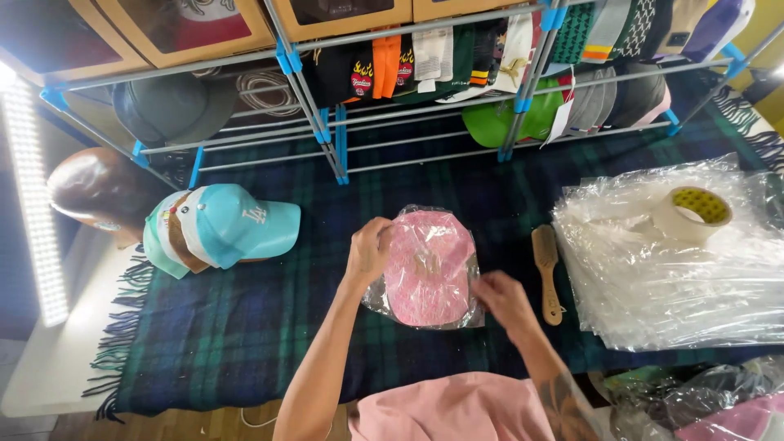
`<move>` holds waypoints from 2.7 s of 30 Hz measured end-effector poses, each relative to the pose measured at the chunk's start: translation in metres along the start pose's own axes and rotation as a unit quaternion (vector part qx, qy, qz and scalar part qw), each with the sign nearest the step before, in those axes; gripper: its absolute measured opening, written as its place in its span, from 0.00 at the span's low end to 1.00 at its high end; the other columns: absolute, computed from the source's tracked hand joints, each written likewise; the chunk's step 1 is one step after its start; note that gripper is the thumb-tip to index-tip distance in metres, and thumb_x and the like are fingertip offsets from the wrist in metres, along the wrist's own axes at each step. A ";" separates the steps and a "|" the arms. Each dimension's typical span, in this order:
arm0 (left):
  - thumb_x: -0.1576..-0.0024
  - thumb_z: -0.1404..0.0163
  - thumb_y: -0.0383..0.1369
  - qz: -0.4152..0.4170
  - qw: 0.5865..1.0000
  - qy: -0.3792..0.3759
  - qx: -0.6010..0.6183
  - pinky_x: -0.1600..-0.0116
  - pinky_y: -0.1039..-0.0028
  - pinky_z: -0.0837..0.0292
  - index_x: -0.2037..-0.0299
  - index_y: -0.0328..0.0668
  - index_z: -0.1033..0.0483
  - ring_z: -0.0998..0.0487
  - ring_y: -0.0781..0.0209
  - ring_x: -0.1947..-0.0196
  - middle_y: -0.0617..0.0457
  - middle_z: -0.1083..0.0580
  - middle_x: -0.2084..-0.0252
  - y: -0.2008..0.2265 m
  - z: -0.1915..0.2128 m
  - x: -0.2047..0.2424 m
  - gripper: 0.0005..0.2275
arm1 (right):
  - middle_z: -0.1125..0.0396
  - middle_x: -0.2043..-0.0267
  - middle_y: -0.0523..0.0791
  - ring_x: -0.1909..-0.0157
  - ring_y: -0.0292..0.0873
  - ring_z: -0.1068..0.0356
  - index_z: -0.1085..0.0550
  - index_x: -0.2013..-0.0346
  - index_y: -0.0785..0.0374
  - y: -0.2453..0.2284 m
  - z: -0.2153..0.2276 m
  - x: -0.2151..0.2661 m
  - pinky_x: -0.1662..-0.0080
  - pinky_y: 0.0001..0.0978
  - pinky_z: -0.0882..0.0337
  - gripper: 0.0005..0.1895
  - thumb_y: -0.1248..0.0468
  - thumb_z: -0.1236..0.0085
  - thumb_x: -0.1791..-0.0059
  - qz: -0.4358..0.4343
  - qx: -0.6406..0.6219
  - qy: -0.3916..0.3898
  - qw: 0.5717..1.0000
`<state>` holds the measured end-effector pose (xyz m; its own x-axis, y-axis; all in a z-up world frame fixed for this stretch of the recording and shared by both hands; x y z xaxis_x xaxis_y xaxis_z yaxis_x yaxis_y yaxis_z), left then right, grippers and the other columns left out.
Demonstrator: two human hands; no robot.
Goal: The person unwraps a pink baseball cap from a plastic bag and uses a wooden brush to clean the exterior and interior surfaces. They turn the cap over to brush different sides and then place it on a shelf.
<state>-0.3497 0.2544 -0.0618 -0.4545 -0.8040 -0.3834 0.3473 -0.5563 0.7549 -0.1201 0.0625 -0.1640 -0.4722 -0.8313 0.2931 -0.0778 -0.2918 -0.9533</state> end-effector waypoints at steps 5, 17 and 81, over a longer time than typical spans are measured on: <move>0.38 0.52 0.28 -0.062 0.991 -0.113 0.040 0.53 0.59 0.22 0.61 0.44 0.20 0.17 0.44 0.62 0.46 0.19 0.66 0.078 0.030 0.052 0.06 | 0.23 0.58 0.43 0.56 0.39 0.24 0.24 0.43 0.55 -0.003 0.003 -0.048 0.55 0.32 0.24 0.38 0.42 0.24 0.61 -0.026 0.129 0.019 0.991; 0.43 0.48 0.35 0.167 0.869 -0.463 0.050 0.55 0.69 0.23 0.67 0.46 0.21 0.19 0.58 0.66 0.53 0.21 0.66 0.070 0.055 0.190 0.06 | 0.21 0.60 0.51 0.60 0.48 0.24 0.19 0.84 0.63 -0.044 0.047 0.067 0.52 0.45 0.26 0.14 0.83 0.43 0.63 0.197 0.081 -0.280 0.936; 0.43 0.52 0.22 -0.170 0.986 -0.003 0.000 0.71 0.73 0.21 0.59 0.43 0.28 0.23 0.50 0.71 0.51 0.31 0.69 0.147 -0.025 0.054 0.06 | 0.24 0.57 0.49 0.47 0.57 0.25 0.27 0.50 0.48 -0.053 -0.027 0.057 0.43 0.49 0.30 0.26 0.40 0.72 0.43 0.005 0.538 -0.026 0.842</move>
<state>-0.3023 0.1242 0.0155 -0.5485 -0.5707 -0.6111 0.1750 -0.7930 0.5835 -0.1663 0.0438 -0.0986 -0.4270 -0.8478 0.3144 0.7805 -0.5212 -0.3453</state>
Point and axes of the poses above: each hand's wrist, its own x-axis away from the middle knuckle, its own z-axis out of the back of the hand, y = z × x, the point moved 3 cm from there along -x, towards the middle knuckle
